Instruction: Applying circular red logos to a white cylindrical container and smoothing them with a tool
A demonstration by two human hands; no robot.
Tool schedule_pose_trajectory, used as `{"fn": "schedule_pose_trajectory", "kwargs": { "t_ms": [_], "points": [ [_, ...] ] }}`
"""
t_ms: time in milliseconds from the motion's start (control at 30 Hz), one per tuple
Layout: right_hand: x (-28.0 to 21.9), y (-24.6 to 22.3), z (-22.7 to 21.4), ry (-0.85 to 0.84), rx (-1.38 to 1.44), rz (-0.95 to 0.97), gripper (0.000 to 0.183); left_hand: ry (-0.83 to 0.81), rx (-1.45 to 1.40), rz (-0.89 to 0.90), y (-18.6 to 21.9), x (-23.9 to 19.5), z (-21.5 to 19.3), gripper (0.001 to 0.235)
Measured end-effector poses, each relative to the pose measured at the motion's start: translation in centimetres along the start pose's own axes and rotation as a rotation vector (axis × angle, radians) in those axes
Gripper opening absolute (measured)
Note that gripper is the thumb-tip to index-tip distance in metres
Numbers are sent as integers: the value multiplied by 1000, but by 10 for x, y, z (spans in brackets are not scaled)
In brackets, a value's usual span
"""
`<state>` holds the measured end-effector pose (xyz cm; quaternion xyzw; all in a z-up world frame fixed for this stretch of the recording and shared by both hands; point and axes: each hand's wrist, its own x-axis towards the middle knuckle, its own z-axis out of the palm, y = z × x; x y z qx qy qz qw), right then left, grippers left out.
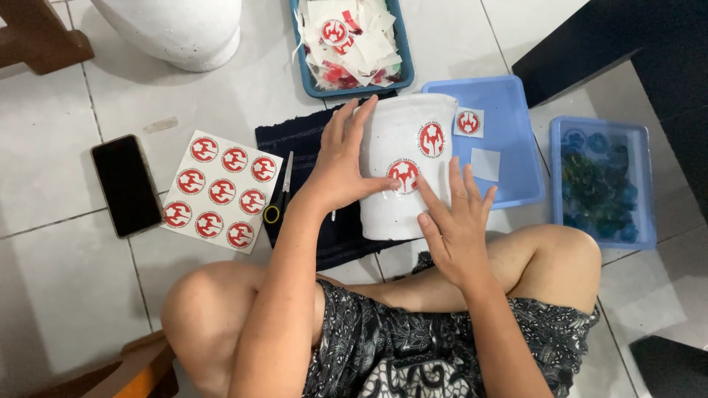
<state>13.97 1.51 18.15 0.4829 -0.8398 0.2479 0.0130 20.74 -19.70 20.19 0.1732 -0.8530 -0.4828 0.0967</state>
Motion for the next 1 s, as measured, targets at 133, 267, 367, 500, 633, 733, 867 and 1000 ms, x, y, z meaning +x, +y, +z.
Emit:
{"fn": "schedule_pose_trajectory", "kwargs": {
  "t_ms": [133, 267, 367, 500, 633, 733, 867, 1000],
  "points": [
    [0, 3, 1, 27, 35, 9, 48, 18, -1, 13, -1, 0, 2, 111],
    [1, 1, 2, 29, 44, 16, 48, 31, -23, 0, 0, 1, 3, 88],
    [2, 0, 4, 24, 52, 19, 48, 40, -30, -2, 0, 1, 2, 86],
    [1, -1, 4, 24, 128, 42, 51, 61, -45, 14, -1, 1, 5, 82],
    [2, -2, 4, 13, 109, 50, 49, 67, -37, 5, 1, 1, 5, 84],
    [-1, -1, 5, -1, 156, 68, 49, 70, -47, 1, 1, 1, 5, 82],
    [-1, 1, 4, 6, 221, 75, 51, 87, -57, 7, 6, 0, 3, 69],
    [-2, 0, 3, 43, 379, 105, 52, 66, -46, -52, 1, 5, -4, 45]
  ]
}}
